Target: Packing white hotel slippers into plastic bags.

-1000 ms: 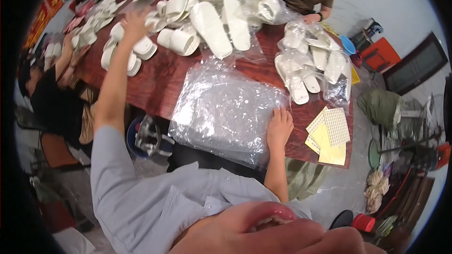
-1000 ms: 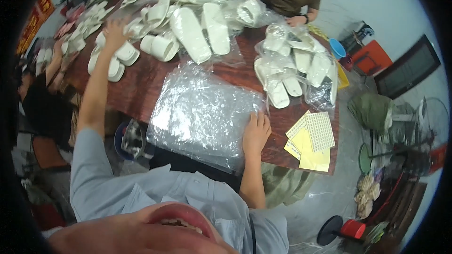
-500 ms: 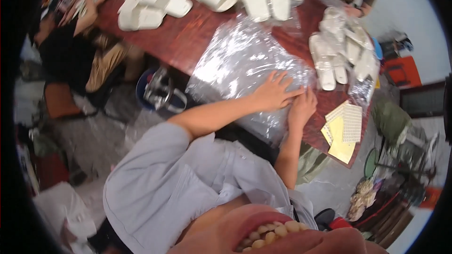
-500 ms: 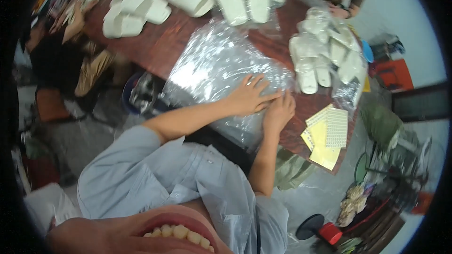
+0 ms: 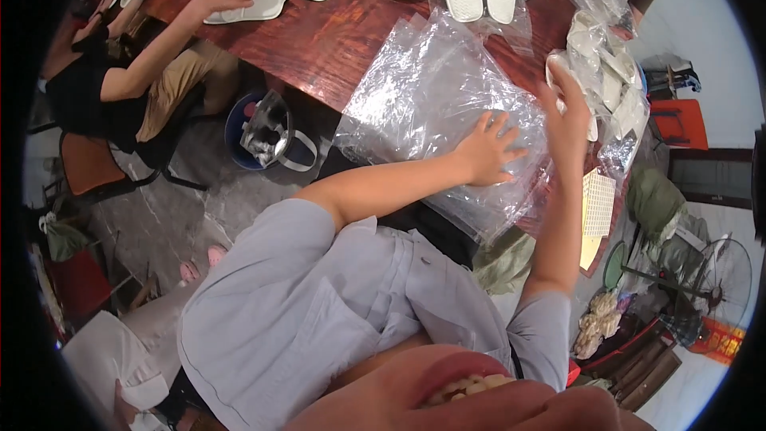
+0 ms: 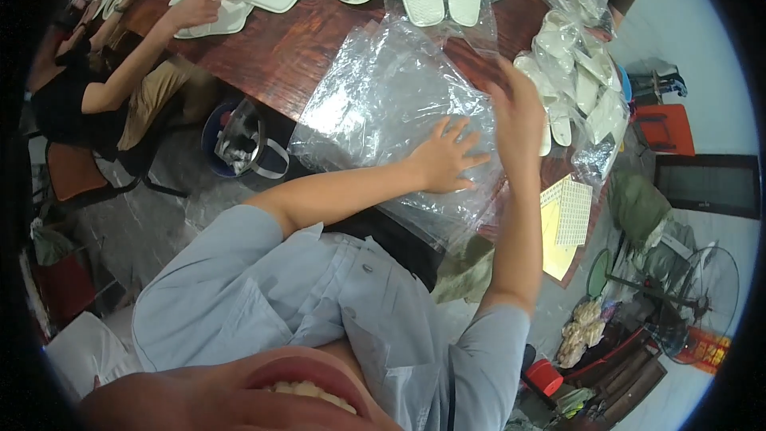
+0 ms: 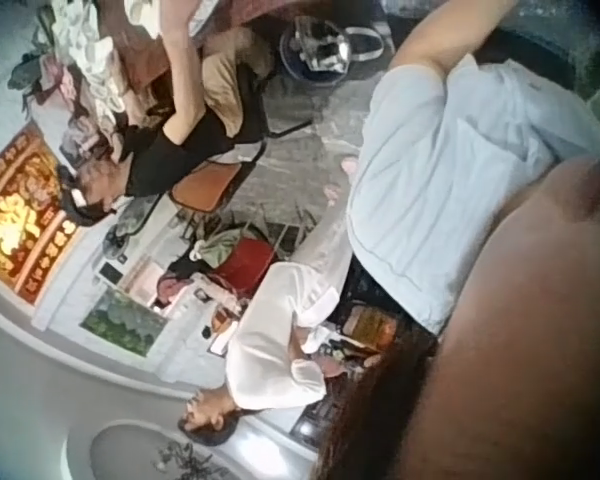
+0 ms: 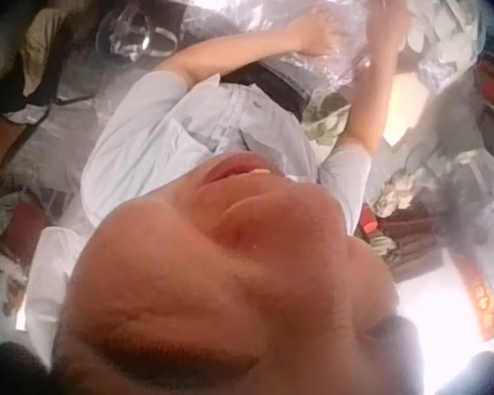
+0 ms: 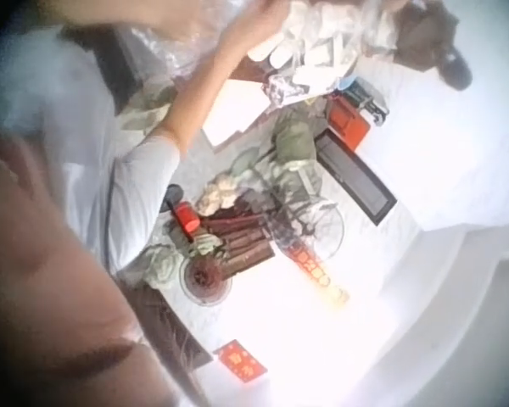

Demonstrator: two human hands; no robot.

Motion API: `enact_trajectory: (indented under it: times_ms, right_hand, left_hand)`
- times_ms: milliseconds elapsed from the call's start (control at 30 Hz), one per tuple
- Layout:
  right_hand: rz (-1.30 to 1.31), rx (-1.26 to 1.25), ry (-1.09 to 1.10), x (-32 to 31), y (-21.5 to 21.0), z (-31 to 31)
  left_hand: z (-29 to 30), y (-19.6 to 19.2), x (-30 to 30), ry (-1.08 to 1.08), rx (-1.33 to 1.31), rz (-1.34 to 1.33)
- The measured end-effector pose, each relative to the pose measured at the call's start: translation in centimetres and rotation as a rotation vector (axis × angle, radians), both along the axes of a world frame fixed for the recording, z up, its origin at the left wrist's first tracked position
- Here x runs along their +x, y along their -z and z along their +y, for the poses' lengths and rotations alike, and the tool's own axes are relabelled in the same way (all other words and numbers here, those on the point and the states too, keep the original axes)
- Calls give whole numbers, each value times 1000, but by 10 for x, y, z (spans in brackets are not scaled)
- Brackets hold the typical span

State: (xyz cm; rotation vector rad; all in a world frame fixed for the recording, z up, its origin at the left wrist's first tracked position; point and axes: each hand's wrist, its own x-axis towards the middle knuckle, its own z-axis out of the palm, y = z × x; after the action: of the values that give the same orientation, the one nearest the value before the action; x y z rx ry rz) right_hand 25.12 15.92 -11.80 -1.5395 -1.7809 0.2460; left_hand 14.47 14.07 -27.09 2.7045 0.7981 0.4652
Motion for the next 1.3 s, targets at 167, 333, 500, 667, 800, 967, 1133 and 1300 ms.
enact_trajectory:
  times_ms: [167, 333, 500, 667, 800, 967, 1133, 1300]
  right_hand:
    - [-307, 33, 71, -56, 48, 148]
    - [-374, -102, 327, -86, 98, 228]
    - [-484, -193, 435, -67, 111, 242]
    - [-506, -11, 287, -10, 75, 257]
    - [-521, 331, 164, 71, 9, 255]
    - [-34, 31, -137, 128, -105, 183]
    - [358, -204, 77, 136, -181, 68]
    - [384, -568, -286, 117, -85, 42]
  left_hand:
    - [2, -20, 5, 71, -2, 125]
    - [-4, 11, 12, 29, 187, 46]
    - [-8, 10, 14, -37, 131, -33]
    - [-3, 0, 1, 59, -54, -49]
    - [-5, 2, 9, 49, 0, -95]
    - [0, 10, 8, 14, 25, -80]
    - [4, 7, 7, -4, 168, -163]
    - [-2, 28, 19, -44, 160, -972]
